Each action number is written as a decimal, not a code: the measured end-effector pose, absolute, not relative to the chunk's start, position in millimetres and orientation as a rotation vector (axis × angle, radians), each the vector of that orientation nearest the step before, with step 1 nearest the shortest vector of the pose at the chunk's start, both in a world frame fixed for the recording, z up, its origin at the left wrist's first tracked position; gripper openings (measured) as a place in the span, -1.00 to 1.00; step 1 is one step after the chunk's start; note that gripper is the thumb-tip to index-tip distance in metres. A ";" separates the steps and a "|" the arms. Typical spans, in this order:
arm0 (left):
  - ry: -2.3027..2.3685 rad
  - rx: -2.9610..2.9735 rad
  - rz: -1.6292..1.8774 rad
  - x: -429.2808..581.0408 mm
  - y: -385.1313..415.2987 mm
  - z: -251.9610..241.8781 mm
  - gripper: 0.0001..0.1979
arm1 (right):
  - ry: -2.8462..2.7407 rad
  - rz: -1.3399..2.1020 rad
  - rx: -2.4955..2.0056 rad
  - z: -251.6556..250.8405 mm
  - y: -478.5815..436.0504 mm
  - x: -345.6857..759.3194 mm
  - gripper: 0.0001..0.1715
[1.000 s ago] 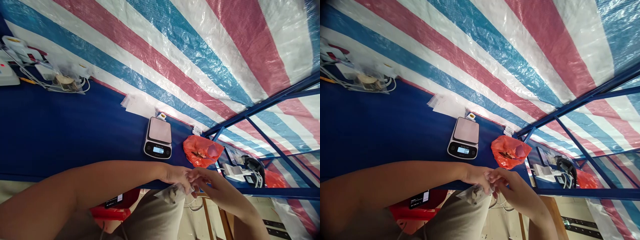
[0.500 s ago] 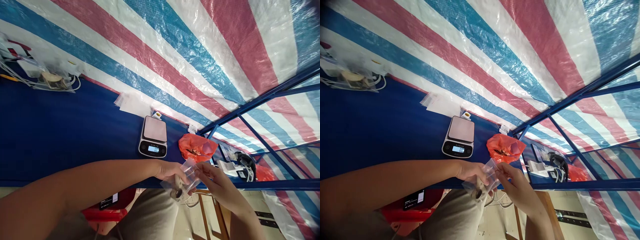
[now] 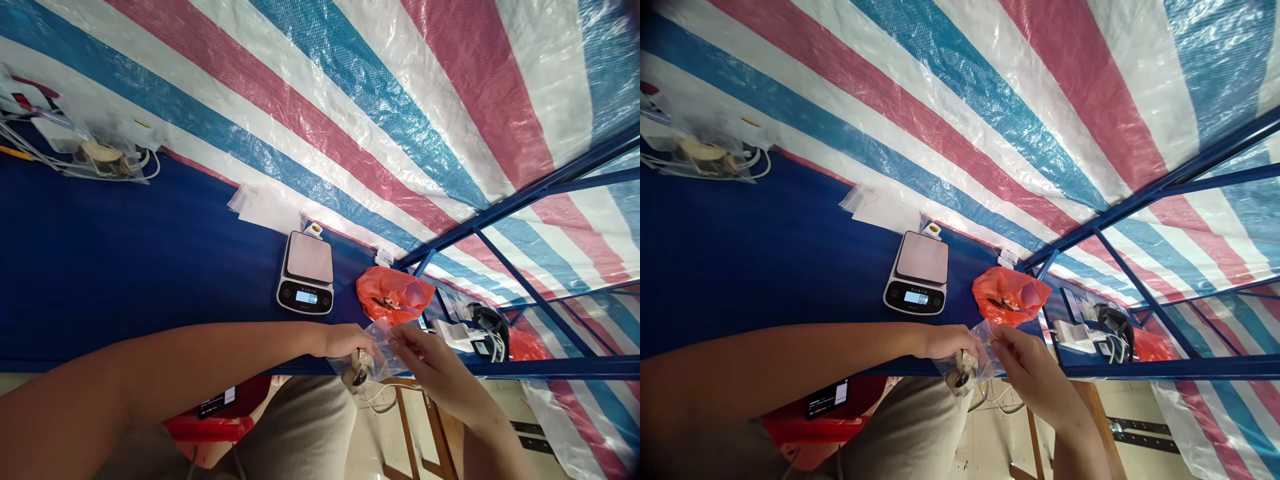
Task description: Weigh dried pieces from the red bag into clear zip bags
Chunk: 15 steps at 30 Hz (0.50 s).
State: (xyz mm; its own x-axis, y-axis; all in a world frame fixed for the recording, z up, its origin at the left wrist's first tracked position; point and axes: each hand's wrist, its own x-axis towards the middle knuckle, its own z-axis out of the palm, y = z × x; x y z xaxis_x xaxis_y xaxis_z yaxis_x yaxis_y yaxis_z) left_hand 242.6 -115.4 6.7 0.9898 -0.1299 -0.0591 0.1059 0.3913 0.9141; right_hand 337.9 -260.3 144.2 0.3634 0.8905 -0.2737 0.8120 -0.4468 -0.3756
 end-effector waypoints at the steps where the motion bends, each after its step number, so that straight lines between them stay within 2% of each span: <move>1: -0.007 1.170 -0.133 242.6 -115.3 6.8 -0.76 | -1.549 0.650 -2.448 143.6 -260.0 338.3 -0.59; 7: -0.086 1.246 -0.116 238.2 -104.9 12.8 -0.75 | -1.555 0.579 -2.478 143.9 -261.9 344.6 -0.54; 15: -0.169 1.475 0.003 244.7 -96.1 2.9 -0.74 | -1.547 0.524 -2.474 140.8 -269.0 352.2 -0.59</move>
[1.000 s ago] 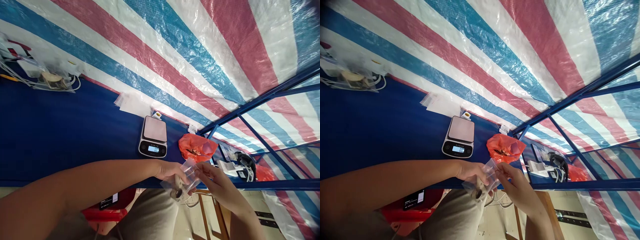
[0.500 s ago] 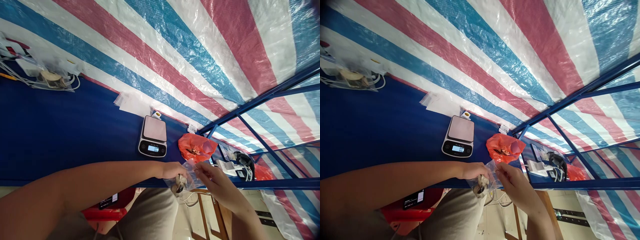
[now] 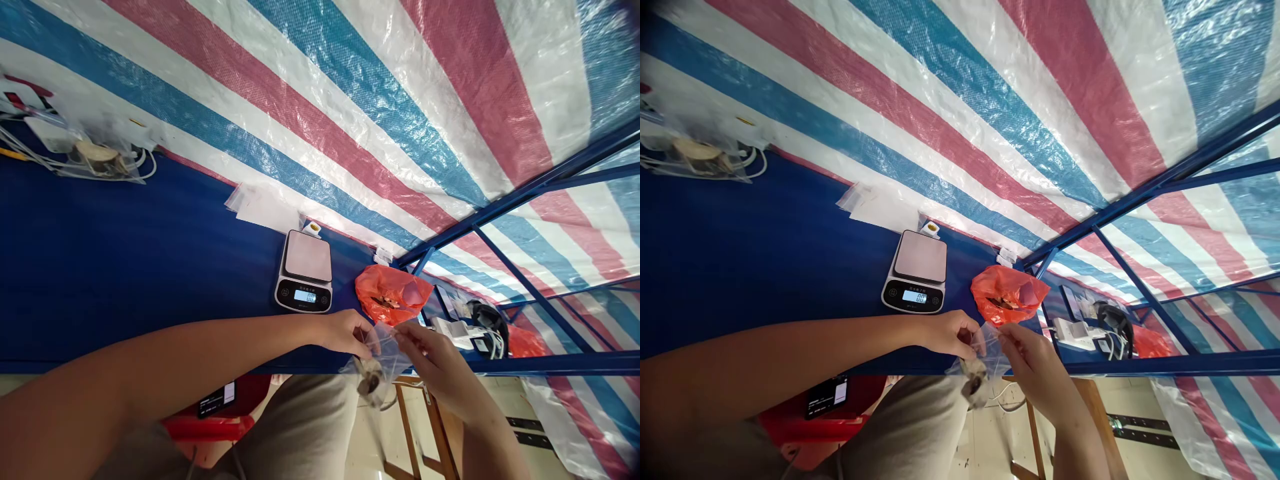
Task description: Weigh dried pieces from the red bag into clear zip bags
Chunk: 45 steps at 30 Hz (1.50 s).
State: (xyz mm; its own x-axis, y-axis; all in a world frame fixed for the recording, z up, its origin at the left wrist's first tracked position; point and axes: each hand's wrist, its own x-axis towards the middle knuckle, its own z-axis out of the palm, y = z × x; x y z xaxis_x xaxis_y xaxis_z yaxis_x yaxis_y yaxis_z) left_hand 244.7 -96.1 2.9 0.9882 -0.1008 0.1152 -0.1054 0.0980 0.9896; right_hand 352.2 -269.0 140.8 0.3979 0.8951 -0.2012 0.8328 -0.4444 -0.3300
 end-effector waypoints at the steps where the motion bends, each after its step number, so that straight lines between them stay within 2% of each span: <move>1: -0.181 1.467 0.000 245.3 -96.2 2.0 -0.73 | -1.538 0.512 -2.463 139.8 -269.5 352.8 -0.59; 6: -0.152 1.440 0.000 246.6 -96.8 1.2 -0.75 | -1.412 0.515 -2.379 129.7 -275.2 362.7 -0.60; 8: -0.147 1.422 0.035 247.9 -97.6 0.6 -0.71 | -1.229 0.417 -2.305 119.0 -279.6 368.4 -0.58; 11: -0.125 1.357 0.114 249.7 -99.8 0.2 -0.63 | -0.810 0.266 -2.118 93.1 -287.7 368.8 -0.30; 13: -0.090 1.300 0.176 249.9 -101.2 1.7 -0.61 | -0.583 0.395 -1.970 72.2 -293.1 361.3 -0.22; 16: -0.042 1.226 0.245 249.9 -102.0 4.6 -0.57 | -0.432 0.650 -1.780 44.1 -297.0 345.4 -0.39; 19: 0.054 1.178 0.292 252.8 -101.4 3.9 -0.56 | -0.365 0.551 -1.697 27.9 -291.8 337.0 -0.53; 29: 0.103 1.168 0.330 258.9 -100.0 -0.1 -0.69 | -0.371 0.124 -1.751 14.1 -273.1 349.5 -0.43; 34: 0.027 1.306 0.292 258.4 -98.6 -2.2 -0.79 | -0.268 0.090 -1.677 18.4 -267.4 338.0 -0.45; 45: 0.017 1.385 0.348 253.0 -99.2 3.9 -0.80 | -0.490 0.084 -1.912 26.1 -272.2 337.4 -0.41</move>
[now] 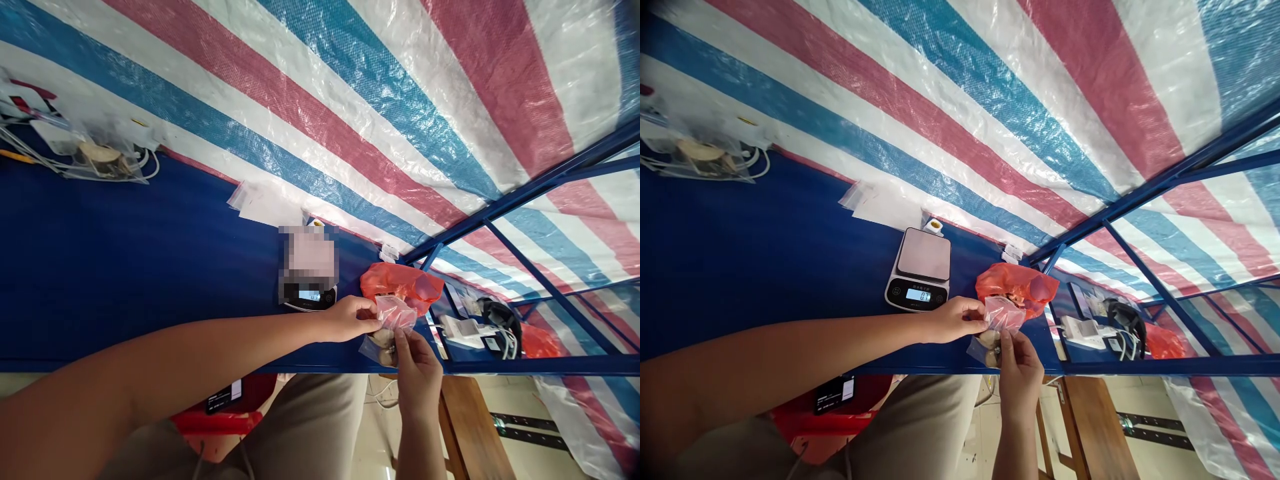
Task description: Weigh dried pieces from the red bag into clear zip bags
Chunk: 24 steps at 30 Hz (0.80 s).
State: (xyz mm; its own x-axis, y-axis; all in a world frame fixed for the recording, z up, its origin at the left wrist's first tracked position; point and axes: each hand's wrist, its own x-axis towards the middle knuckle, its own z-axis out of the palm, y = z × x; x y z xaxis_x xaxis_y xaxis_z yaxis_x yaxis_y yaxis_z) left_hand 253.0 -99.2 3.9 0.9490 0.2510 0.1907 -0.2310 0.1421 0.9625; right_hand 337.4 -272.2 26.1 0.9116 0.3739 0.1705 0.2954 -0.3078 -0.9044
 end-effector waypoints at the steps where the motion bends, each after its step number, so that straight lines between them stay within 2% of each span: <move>1: 0.022 1.361 0.343 253.5 -99.9 3.4 -0.79 | -0.505 0.103 -1.912 25.1 -272.9 338.7 -0.40; 7: 0.026 1.246 0.237 255.3 -100.1 4.4 -0.79 | -0.513 0.151 -1.883 26.9 -271.9 338.6 -0.38; 11: 0.053 1.148 0.268 255.9 -99.4 7.2 -0.79 | -0.586 0.331 -1.815 29.3 -267.9 326.8 -0.38; 16: 0.095 1.143 0.330 258.3 -102.2 3.9 -0.77 | -0.514 0.324 -1.779 16.0 -266.2 321.0 -0.26; 21: 0.060 1.408 0.317 250.4 -103.7 5.7 -0.63 | -0.525 0.289 -1.774 13.2 -266.0 322.1 -0.34; 24: 0.093 1.588 0.319 244.8 -103.8 9.0 -0.67 | -0.516 0.247 -1.817 16.1 -264.4 319.0 -0.35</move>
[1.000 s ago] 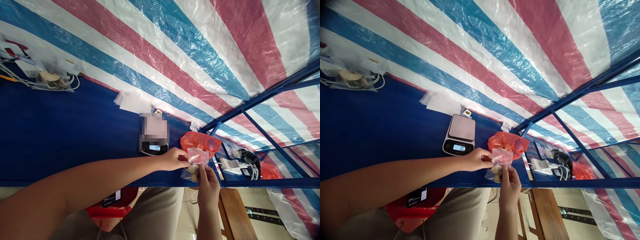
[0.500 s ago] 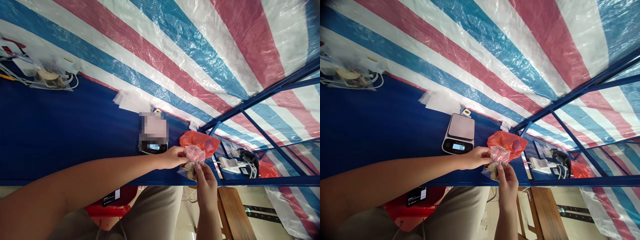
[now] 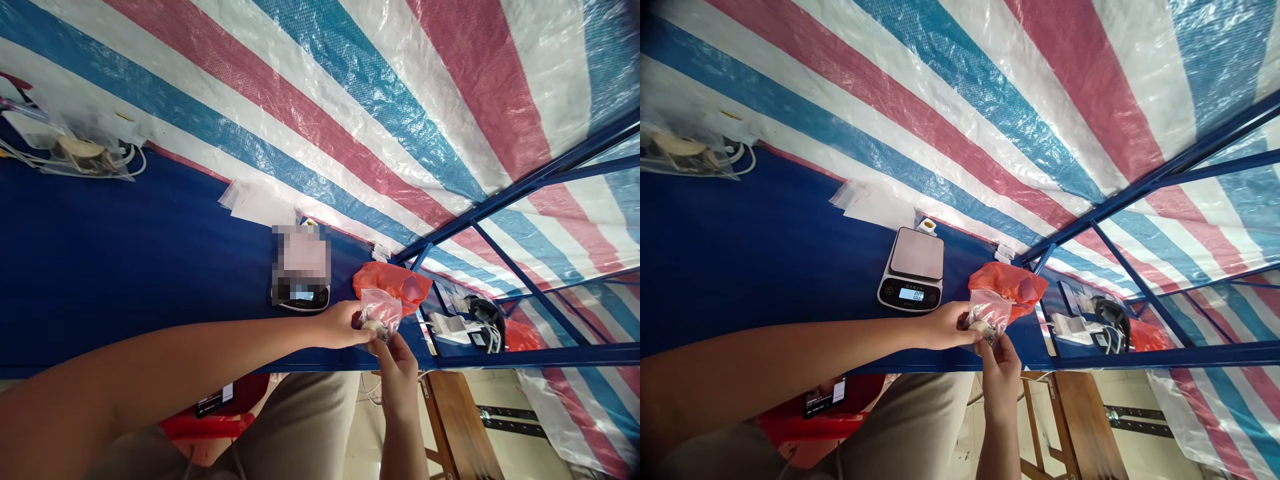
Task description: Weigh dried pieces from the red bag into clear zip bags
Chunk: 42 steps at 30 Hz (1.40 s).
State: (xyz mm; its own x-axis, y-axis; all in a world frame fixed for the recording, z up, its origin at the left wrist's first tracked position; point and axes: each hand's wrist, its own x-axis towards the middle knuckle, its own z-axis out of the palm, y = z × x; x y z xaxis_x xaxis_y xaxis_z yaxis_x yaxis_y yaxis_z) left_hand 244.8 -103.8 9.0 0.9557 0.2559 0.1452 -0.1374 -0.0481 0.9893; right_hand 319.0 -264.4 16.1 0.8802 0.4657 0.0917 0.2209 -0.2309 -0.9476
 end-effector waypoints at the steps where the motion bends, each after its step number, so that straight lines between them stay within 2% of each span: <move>1: 0.113 1.610 0.348 243.7 -104.1 9.9 -0.71 | -0.507 0.231 -1.842 16.6 -263.8 317.7 -0.35; 4: 0.141 1.621 0.478 242.6 -106.3 12.0 -0.80 | -0.506 0.196 -1.895 16.8 -262.1 314.7 -0.34; 9: 0.166 1.642 0.620 242.3 -108.5 13.0 -0.72 | -0.563 0.185 -1.928 16.8 -259.9 313.7 -0.38; 21: 0.106 1.370 0.397 252.1 -103.2 5.9 -0.65 | -0.528 0.362 -1.769 27.3 -267.1 323.2 -0.40; 24: 0.153 1.367 0.416 255.5 -101.9 2.8 -0.62 | -0.512 0.338 -1.780 29.4 -269.7 325.9 -0.43; 29: 0.214 1.357 0.501 255.6 -100.7 3.1 -0.68 | -0.492 0.186 -1.810 26.0 -268.2 322.8 -0.34; 35: 0.157 1.276 0.474 252.9 -103.3 11.1 -0.69 | -0.553 0.319 -1.758 28.8 -262.2 311.6 -0.46; 39: 0.111 1.446 0.486 250.4 -95.9 21.8 -0.71 | -0.456 0.361 -1.563 42.9 -249.4 316.5 -0.41; 42: 0.076 1.424 0.374 240.6 -75.4 37.2 -0.63 | -0.417 0.414 -1.492 56.4 -226.6 323.3 -0.39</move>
